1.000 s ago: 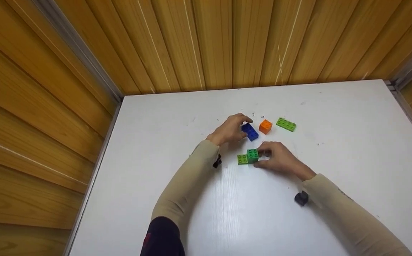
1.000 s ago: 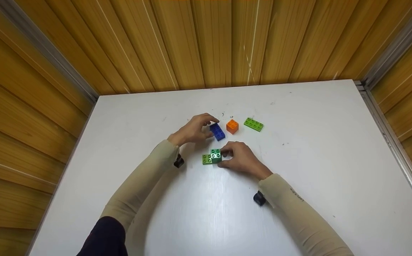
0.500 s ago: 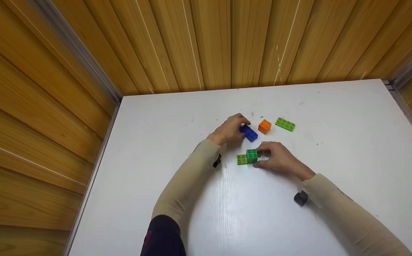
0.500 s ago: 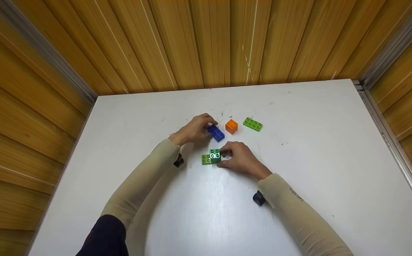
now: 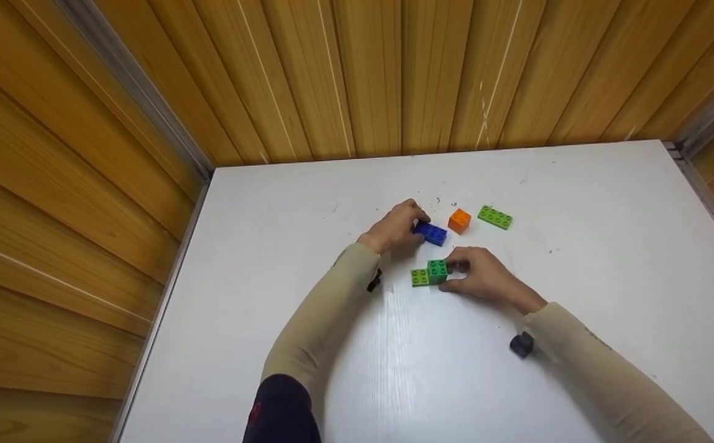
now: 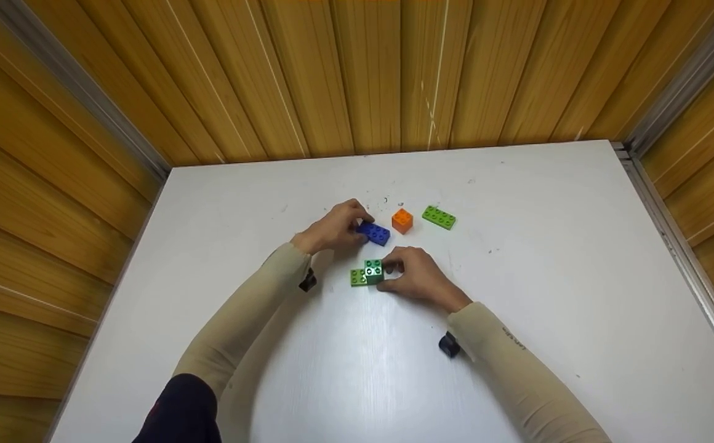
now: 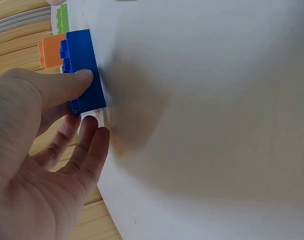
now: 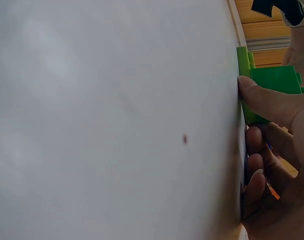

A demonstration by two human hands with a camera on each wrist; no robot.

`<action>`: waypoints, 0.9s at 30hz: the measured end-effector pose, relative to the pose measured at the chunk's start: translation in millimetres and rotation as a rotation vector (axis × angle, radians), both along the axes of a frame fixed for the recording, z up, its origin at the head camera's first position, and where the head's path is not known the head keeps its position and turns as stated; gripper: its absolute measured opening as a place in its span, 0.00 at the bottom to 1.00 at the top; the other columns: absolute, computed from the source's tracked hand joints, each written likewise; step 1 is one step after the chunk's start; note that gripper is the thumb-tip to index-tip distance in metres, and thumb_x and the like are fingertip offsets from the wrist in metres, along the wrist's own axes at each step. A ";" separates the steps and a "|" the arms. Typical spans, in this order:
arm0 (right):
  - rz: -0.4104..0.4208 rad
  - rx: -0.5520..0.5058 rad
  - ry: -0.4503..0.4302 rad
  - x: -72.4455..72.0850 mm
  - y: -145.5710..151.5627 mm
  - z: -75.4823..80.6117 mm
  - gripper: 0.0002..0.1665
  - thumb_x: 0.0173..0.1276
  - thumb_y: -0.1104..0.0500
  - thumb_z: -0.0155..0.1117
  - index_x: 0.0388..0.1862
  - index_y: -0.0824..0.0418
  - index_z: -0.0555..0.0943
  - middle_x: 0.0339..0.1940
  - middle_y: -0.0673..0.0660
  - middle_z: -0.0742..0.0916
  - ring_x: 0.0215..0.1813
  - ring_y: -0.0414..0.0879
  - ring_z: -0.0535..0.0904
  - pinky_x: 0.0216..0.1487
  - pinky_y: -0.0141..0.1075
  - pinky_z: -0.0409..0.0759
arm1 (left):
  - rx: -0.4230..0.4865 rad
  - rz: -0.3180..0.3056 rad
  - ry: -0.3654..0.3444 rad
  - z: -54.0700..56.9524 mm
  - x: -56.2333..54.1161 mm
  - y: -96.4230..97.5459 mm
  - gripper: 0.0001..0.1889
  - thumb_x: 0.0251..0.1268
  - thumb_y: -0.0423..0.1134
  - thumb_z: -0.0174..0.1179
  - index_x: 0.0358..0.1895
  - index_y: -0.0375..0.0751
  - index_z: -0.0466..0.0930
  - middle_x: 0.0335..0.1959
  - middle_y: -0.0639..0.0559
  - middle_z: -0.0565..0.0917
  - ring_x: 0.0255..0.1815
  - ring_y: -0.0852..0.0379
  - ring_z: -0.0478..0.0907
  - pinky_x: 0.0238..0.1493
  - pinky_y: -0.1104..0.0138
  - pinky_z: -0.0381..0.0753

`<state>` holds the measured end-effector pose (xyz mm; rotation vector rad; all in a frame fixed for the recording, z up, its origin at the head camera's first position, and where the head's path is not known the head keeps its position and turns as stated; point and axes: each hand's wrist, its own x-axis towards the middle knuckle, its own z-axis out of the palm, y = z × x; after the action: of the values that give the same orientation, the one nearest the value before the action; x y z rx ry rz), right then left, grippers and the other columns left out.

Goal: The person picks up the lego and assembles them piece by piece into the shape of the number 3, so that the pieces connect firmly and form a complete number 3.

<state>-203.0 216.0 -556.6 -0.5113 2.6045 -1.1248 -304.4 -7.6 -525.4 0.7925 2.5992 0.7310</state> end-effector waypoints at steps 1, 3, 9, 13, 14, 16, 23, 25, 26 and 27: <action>0.003 0.000 0.000 0.2 -0.1 -0.3 0.19 0.59 0.53 0.86 0.49 0.52 0.91 0.40 0.48 0.88 0.45 0.46 0.78 0.50 0.39 0.76 | -0.003 -0.008 0.007 -0.2 0.2 -0.7 0.20 0.75 0.36 0.69 0.67 0.39 0.84 0.62 0.44 0.79 0.60 0.53 0.78 0.71 0.63 0.79; 0.001 0.002 -0.008 0.3 -0.8 -0.3 0.20 0.59 0.53 0.86 0.50 0.52 0.91 0.40 0.48 0.88 0.45 0.46 0.78 0.50 0.38 0.76 | -0.011 -0.019 0.016 -0.5 0.4 -2.0 0.20 0.74 0.37 0.70 0.65 0.38 0.85 0.61 0.43 0.79 0.59 0.52 0.78 0.69 0.63 0.80; -0.006 0.011 -0.022 -0.6 -2.2 1.1 0.21 0.59 0.53 0.86 0.51 0.52 0.91 0.41 0.48 0.88 0.45 0.46 0.77 0.50 0.39 0.76 | -0.007 0.010 0.011 2.6 0.9 -4.7 0.19 0.75 0.38 0.69 0.64 0.40 0.85 0.60 0.45 0.81 0.58 0.53 0.78 0.67 0.63 0.81; -0.003 0.010 -0.025 -0.4 -2.1 1.0 0.21 0.60 0.52 0.85 0.52 0.53 0.91 0.41 0.49 0.88 0.46 0.47 0.78 0.51 0.41 0.76 | 0.022 0.044 -0.010 5.8 2.2 -4.8 0.18 0.75 0.38 0.70 0.64 0.40 0.85 0.59 0.46 0.84 0.57 0.54 0.80 0.67 0.62 0.82; -0.003 0.012 -0.027 0.0 -1.6 0.7 0.21 0.60 0.52 0.86 0.52 0.52 0.91 0.42 0.49 0.88 0.46 0.47 0.78 0.52 0.41 0.76 | 0.030 0.048 -0.020 6.4 2.7 -4.6 0.19 0.75 0.38 0.69 0.64 0.41 0.85 0.59 0.47 0.85 0.57 0.55 0.80 0.68 0.62 0.81; -0.007 0.019 -0.029 0.9 -0.3 -0.2 0.22 0.59 0.52 0.86 0.52 0.52 0.91 0.42 0.49 0.88 0.47 0.48 0.78 0.52 0.41 0.77 | 0.049 0.056 -0.043 7.7 3.9 -4.3 0.19 0.75 0.39 0.69 0.65 0.42 0.84 0.59 0.49 0.86 0.58 0.56 0.80 0.70 0.62 0.80; -0.020 0.028 -0.038 -0.4 1.3 -0.6 0.20 0.60 0.52 0.86 0.51 0.50 0.91 0.43 0.49 0.88 0.48 0.49 0.77 0.53 0.43 0.76 | 0.081 0.067 -0.049 14.6 6.1 -8.0 0.18 0.75 0.40 0.69 0.65 0.44 0.85 0.58 0.51 0.87 0.57 0.59 0.81 0.72 0.63 0.79; -0.020 0.032 -0.042 -1.5 0.7 0.0 0.20 0.60 0.52 0.86 0.51 0.51 0.91 0.44 0.50 0.88 0.48 0.49 0.77 0.53 0.43 0.76 | 0.079 0.052 -0.033 16.4 6.8 -10.7 0.18 0.75 0.40 0.70 0.64 0.44 0.85 0.57 0.51 0.88 0.56 0.59 0.81 0.70 0.64 0.80; -0.018 0.034 -0.044 -1.9 0.5 0.2 0.20 0.60 0.51 0.86 0.50 0.51 0.90 0.44 0.50 0.88 0.48 0.49 0.78 0.53 0.43 0.76 | 0.078 0.043 -0.024 17.1 7.0 -12.1 0.18 0.75 0.41 0.70 0.64 0.43 0.85 0.57 0.51 0.88 0.55 0.59 0.82 0.69 0.64 0.80; -0.017 0.036 -0.044 -2.2 0.2 0.4 0.20 0.60 0.51 0.86 0.50 0.51 0.90 0.44 0.50 0.88 0.48 0.48 0.78 0.53 0.43 0.76 | 0.079 0.032 -0.013 17.8 7.2 -13.6 0.18 0.75 0.41 0.70 0.64 0.43 0.85 0.57 0.50 0.88 0.54 0.59 0.82 0.68 0.65 0.81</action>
<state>-205.2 216.1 -556.3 -0.4522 2.5916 -1.0799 -297.2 -21.2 -507.6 0.7680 2.5902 0.8498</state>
